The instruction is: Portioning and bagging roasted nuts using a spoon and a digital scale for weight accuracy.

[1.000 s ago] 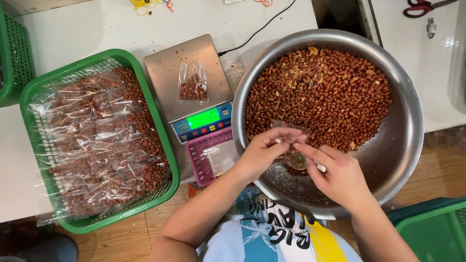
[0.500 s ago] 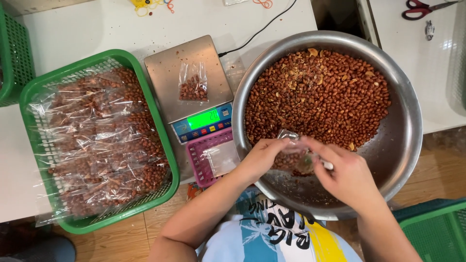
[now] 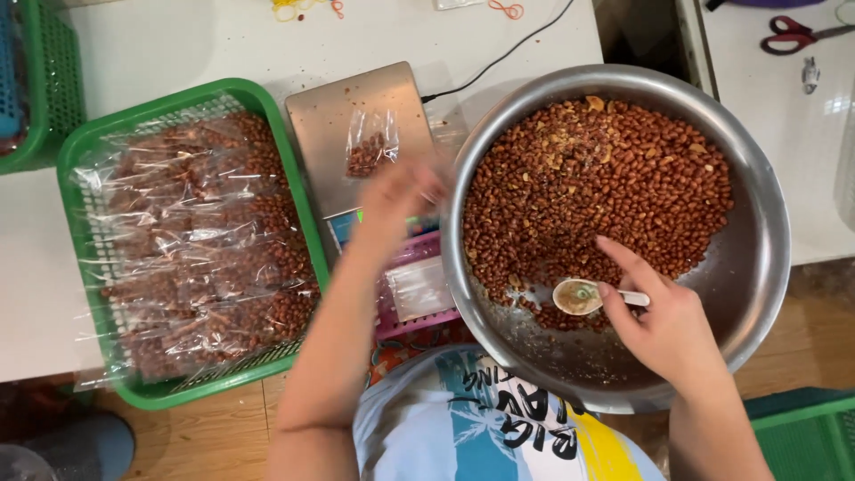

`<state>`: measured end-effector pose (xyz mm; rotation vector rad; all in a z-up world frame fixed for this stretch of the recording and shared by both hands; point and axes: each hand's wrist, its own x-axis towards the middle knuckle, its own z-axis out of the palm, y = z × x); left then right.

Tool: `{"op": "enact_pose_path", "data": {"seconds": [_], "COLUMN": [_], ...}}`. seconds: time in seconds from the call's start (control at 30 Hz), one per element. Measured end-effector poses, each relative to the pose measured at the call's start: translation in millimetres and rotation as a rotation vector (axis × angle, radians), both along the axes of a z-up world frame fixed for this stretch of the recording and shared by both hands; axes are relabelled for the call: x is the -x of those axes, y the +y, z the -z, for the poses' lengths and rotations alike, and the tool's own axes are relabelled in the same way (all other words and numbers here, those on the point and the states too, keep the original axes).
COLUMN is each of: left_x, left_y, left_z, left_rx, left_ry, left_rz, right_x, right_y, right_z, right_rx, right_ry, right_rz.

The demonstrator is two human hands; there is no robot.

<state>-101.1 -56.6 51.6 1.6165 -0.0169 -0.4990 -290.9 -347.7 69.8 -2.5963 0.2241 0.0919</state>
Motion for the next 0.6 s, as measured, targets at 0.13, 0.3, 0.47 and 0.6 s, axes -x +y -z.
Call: {"op": "enact_pose_path", "data": {"seconds": [0.13, 0.3, 0.47, 0.6], "left_x": [-73.9, -110.7, -116.7, -105.0], "left_y": [37.2, 55.3, 63.9, 67.6], "left_z": [51.1, 82.2, 74.0, 35.4], "left_rx": [-0.345, -0.665, -0.342, -0.23], "left_ry": [-0.19, -0.362, -0.48, -0.958], "left_rz": [-0.143, -0.134, -0.332, -0.542], "right_x": [0.0, 0.5, 1.0, -1.2], "right_y": [1.4, 12.2, 11.9, 12.8], "right_z": [6.6, 4.6, 9.2, 9.1], "right_rx": [-0.008, -0.052, -0.046, -0.049], "right_ry": [-0.009, 0.055, 0.058, 0.066], "right_rz": [-0.044, 0.003, -0.014, 0.0]}}
